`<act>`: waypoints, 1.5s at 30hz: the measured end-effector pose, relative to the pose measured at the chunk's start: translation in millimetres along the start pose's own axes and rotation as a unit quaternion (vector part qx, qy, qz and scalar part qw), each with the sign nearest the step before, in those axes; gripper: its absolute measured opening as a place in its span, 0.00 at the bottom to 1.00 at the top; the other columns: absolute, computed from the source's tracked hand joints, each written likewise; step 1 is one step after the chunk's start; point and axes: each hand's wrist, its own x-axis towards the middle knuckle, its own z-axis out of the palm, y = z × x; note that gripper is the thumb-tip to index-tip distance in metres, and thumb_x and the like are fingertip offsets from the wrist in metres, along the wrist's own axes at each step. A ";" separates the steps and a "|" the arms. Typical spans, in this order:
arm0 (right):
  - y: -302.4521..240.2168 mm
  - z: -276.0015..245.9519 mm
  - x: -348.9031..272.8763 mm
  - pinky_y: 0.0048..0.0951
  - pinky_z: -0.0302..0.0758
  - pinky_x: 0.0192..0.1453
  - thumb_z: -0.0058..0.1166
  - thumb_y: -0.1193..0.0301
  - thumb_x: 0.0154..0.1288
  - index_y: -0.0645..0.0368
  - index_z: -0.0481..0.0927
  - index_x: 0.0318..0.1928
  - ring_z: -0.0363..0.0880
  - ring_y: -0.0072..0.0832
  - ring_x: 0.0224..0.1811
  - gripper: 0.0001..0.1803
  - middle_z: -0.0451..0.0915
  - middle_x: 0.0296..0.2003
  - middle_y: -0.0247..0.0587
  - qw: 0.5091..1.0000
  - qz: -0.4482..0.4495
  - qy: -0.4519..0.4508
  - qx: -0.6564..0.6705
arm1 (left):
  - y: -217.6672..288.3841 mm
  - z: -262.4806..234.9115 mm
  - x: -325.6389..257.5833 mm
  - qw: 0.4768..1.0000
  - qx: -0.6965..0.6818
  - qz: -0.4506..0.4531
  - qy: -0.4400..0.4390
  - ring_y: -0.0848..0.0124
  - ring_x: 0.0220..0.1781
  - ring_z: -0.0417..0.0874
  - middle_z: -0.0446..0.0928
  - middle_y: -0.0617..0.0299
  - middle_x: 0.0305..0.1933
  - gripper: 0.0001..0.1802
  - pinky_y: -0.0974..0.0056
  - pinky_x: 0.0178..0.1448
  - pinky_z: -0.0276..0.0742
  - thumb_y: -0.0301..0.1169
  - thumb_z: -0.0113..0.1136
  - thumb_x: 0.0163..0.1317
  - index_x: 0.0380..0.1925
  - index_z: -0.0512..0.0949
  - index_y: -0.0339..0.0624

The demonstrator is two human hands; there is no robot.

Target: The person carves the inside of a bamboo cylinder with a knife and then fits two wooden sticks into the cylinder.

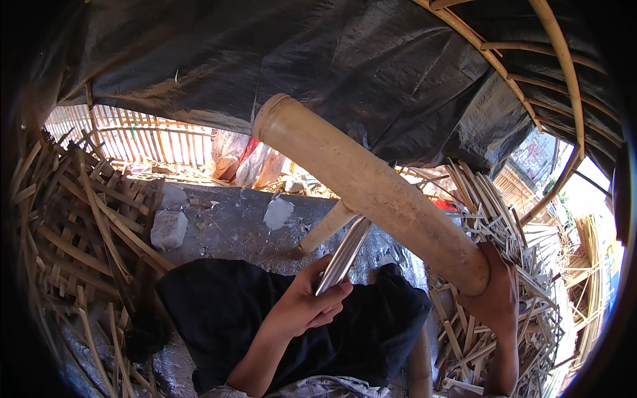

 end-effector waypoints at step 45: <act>-11.6 -65.5 -27.5 0.52 0.81 0.49 0.69 0.79 0.46 0.51 0.78 0.58 0.83 0.54 0.49 0.34 0.83 0.49 0.49 0.900 -0.074 0.325 -0.281 | -39.0 -7.6 -4.0 0.873 -0.408 -0.147 -0.224 0.86 0.10 0.57 0.59 0.71 0.19 0.10 0.79 0.10 0.54 0.23 0.45 0.78 0.45 0.79 0.36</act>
